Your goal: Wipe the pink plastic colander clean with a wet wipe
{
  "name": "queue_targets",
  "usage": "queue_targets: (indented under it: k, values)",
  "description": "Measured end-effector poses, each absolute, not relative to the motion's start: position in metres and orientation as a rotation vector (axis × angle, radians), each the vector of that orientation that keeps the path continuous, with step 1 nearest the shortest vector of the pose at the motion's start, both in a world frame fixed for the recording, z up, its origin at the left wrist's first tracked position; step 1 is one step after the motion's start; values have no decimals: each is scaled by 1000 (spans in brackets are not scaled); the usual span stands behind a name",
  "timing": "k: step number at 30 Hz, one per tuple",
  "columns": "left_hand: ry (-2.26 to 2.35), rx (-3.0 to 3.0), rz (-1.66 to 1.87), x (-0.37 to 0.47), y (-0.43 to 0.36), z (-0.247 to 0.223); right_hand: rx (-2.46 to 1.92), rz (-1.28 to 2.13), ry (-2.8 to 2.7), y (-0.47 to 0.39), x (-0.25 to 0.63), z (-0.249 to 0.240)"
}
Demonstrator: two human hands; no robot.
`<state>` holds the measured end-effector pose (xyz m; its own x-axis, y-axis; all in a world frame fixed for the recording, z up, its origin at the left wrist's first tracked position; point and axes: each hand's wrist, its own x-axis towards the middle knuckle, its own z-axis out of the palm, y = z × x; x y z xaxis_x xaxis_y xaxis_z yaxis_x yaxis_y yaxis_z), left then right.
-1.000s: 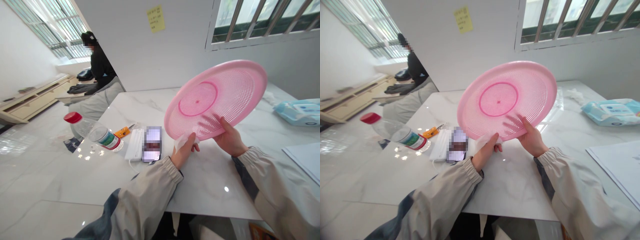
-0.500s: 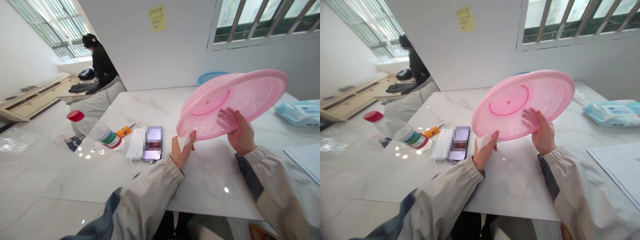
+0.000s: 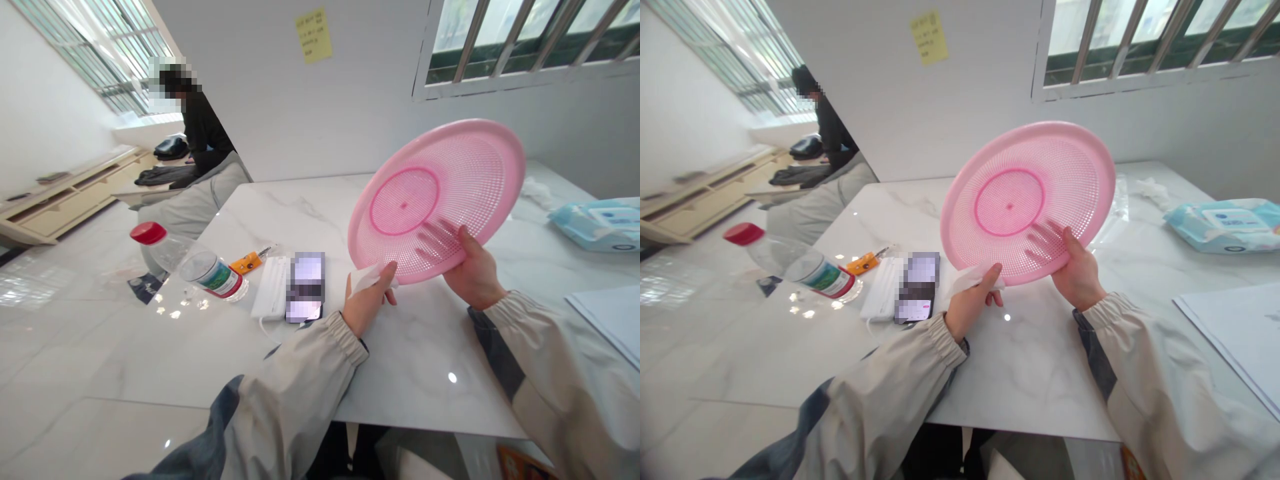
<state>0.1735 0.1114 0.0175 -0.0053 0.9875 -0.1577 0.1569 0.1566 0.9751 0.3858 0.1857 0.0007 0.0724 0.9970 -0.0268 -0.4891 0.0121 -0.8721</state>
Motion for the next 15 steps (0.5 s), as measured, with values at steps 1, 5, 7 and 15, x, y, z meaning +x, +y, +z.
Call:
queue_targets:
  k: [1, 5, 7, 15]
  values:
    - [1374, 1209, 990, 174, 112, 18, -864, 1370, -773, 185, 385, 1]
    - [1320, 1226, 952, 175, 113, 17, -842, 1424, -792, 180, 383, 4]
    - [1294, 1244, 940, 175, 114, 15, -822, 1454, -810, 177, 382, 6]
    - [1134, 1299, 837, 176, 113, -3, -768, 1586, -873, 171, 379, 10]
